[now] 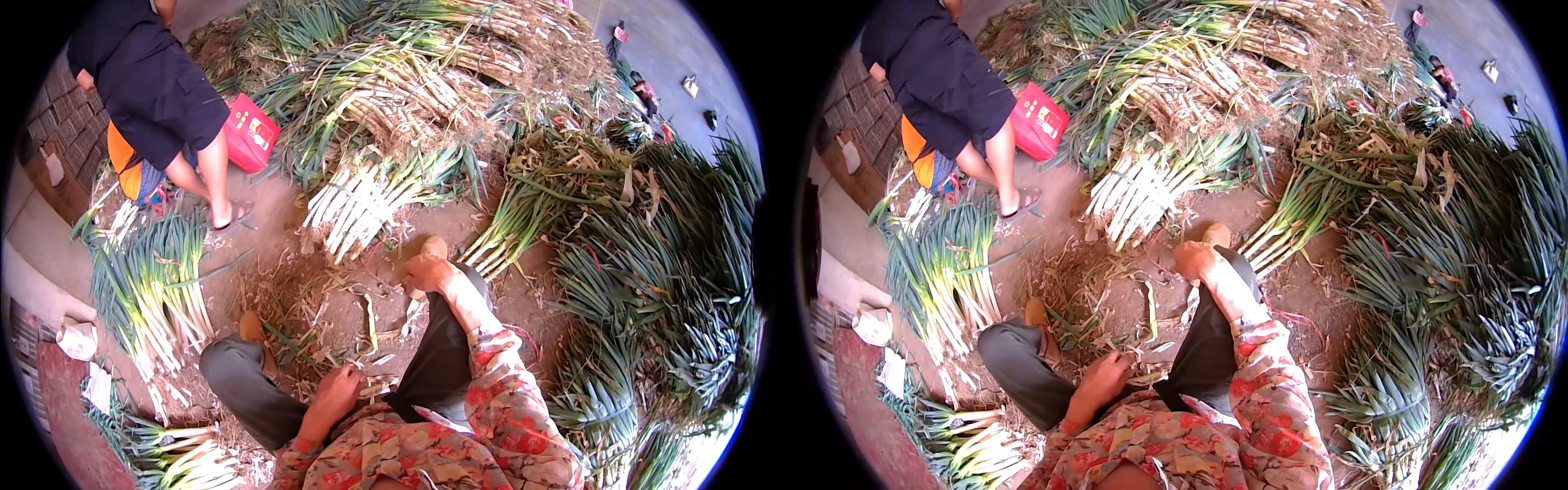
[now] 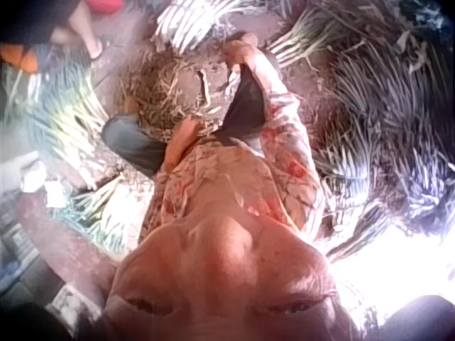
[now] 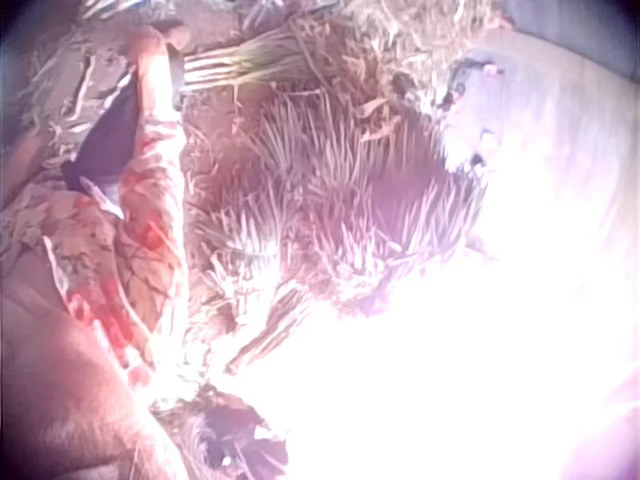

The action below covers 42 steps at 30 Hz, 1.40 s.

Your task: The person sorts and cleans leeks by hand, removing outer layers and dead leaves, and then bundles them together using ties.

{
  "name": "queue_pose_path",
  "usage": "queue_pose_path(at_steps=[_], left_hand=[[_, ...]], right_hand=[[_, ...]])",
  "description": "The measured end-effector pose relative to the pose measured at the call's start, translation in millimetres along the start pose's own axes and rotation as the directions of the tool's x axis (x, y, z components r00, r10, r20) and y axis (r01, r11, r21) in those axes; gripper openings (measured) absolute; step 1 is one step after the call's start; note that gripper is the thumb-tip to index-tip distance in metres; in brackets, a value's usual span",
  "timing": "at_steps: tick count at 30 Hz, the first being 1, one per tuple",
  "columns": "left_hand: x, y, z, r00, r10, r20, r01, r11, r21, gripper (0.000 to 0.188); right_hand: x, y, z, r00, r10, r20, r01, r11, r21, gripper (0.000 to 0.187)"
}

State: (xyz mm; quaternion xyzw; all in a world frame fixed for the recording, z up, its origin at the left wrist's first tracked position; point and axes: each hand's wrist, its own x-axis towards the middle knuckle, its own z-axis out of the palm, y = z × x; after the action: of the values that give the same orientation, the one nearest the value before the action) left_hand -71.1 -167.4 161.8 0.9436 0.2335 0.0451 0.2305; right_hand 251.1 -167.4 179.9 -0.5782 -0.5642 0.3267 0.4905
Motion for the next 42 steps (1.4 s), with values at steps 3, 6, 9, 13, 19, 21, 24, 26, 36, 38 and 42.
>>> queue_pose_path(at_steps=[3, 6, 9, 13, 19, 21, 24, 26, 36, 38, 42], left_hand=[[-8.0, 7.1, -34.7, 0.998, -0.059, -0.028, 0.059, 0.998, 0.009, 0.020], [-10.0, 6.6, -60.1, 0.993, -0.094, -0.067, 0.098, 0.993, 0.069, 0.021], [-12.0, 16.5, -83.3, 0.988, -0.095, -0.123, 0.109, 0.987, 0.114, 0.020], [-18.0, 15.7, -92.1, 0.976, -0.048, -0.213, 0.078, 0.987, 0.139, 0.022], [-15.0, 18.8, -132.4, 0.967, 0.044, -0.252, -0.015, 0.993, 0.118, 0.023], [-14.9, 14.3, -133.9, 0.954, 0.041, -0.296, 0.005, 0.988, 0.154, 0.022], [-9.0, 4.0, -137.0, 0.967, 0.015, -0.255, 0.040, 0.977, 0.209, 0.022], [-14.0, 4.5, -131.9, 0.958, 0.066, -0.281, -0.004, 0.976, 0.217, 0.021], [-19.9, -3.6, -134.1, 0.981, -0.066, -0.181, 0.091, 0.987, 0.130, 0.021], [-20.3, -2.6, -136.8, 0.981, -0.045, -0.188, 0.072, 0.988, 0.137, 0.020], [-20.5, 2.5, -140.2, 0.979, -0.004, -0.204, 0.026, 0.994, 0.105, 0.019]], right_hand=[[-18.4, 5.3, 2.8, 0.994, -0.064, -0.094, 0.087, 0.957, 0.277, 0.028], [-40.3, 13.3, 1.7, 0.979, -0.097, -0.180, 0.171, 0.873, 0.457, 0.029], [-47.2, 13.9, -2.2, 0.984, -0.062, -0.167, 0.127, 0.904, 0.408, 0.028], [-26.2, 7.9, 0.6, 0.999, -0.001, -0.046, 0.006, 0.994, 0.113, 0.028], [27.8, 10.9, 11.6, 0.965, 0.217, 0.147, -0.110, 0.846, -0.522, 0.027], [36.9, 12.7, 13.5, 0.938, 0.294, 0.183, -0.114, 0.761, -0.639, 0.027], [47.2, 14.5, 13.4, 0.908, 0.368, 0.201, -0.113, 0.676, -0.728, 0.027], [44.4, 16.2, 13.8, 0.890, 0.404, 0.213, -0.111, 0.644, -0.757, 0.026], [47.8, 11.8, 7.1, 0.852, 0.471, 0.230, -0.096, 0.572, -0.815, 0.026], [48.5, 10.1, 6.9, 0.848, 0.475, 0.237, -0.087, 0.564, -0.821, 0.026], [47.7, 6.6, 6.7, 0.835, 0.494, 0.243, -0.074, 0.538, -0.840, 0.025]])
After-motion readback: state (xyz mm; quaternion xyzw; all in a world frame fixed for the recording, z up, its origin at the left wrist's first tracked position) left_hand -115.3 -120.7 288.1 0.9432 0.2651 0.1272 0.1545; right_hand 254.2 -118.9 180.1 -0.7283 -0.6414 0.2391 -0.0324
